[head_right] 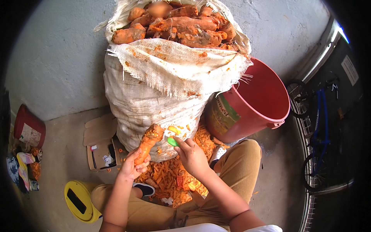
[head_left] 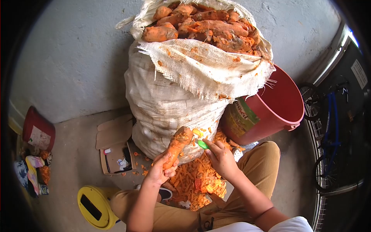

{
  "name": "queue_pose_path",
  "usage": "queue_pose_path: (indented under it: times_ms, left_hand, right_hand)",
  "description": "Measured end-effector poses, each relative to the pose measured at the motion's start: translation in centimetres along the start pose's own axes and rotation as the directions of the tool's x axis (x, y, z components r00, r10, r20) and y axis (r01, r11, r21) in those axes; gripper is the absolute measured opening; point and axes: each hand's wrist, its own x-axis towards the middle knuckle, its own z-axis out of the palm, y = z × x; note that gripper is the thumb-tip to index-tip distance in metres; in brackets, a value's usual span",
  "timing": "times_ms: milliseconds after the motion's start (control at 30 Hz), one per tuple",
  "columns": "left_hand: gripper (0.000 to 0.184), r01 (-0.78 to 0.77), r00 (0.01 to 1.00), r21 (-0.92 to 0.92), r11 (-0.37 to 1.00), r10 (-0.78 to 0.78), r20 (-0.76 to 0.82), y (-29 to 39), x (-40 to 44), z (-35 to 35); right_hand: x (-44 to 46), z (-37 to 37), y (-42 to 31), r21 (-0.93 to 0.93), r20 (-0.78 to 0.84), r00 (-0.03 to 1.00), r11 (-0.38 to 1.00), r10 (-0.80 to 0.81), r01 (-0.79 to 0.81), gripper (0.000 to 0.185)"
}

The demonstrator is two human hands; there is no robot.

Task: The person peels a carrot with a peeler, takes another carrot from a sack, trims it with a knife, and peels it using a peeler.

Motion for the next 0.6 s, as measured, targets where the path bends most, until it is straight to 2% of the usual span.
queue_pose_path:
  times_ms: [133, 367, 433, 533, 567, 600]
  left_hand:
    - [0.031, 0.028, 0.999, -0.040, 0.999, -0.027, 0.039, -0.3, 0.1, 0.2]
    - [0.034, 0.083, 0.991, -0.108, 0.991, -0.071, 0.109, -0.7, 0.1, 0.2]
    - [0.034, 0.072, 0.990, -0.051, 0.996, -0.065, 0.127, -0.3, -0.1, 0.1]
    - [0.036, 0.067, 0.981, 0.047, 0.997, -0.075, 0.178, 0.0, -1.0, 1.8]
    - [0.037, 0.064, 0.977, 0.086, 0.994, -0.080, 0.197, 0.2, -1.1, 2.2]
    - [0.038, 0.053, 0.987, 0.074, 0.996, -0.063, 0.145, 0.1, -1.1, 2.2]
  right_hand:
    - [-0.1, 0.8, 0.0, 0.053, -0.033, 0.999, 0.999, 0.003, -0.001, 0.032]
    - [-0.1, 1.0, -0.1, 0.043, -0.094, 0.995, 0.999, 0.017, -0.013, 0.031]
    - [-0.1, 1.3, -0.2, 0.071, -0.132, 0.990, 0.997, 0.046, -0.037, 0.030]
    - [0.8, 2.7, 3.5, -0.049, -0.168, 0.980, 0.992, 0.103, -0.113, 0.029]
    - [0.6, 2.6, 3.8, -0.011, -0.153, 0.979, 0.990, 0.134, -0.138, 0.029]
    - [0.6, 2.5, 3.6, 0.040, -0.122, 0.976, 0.984, 0.179, -0.176, 0.028]
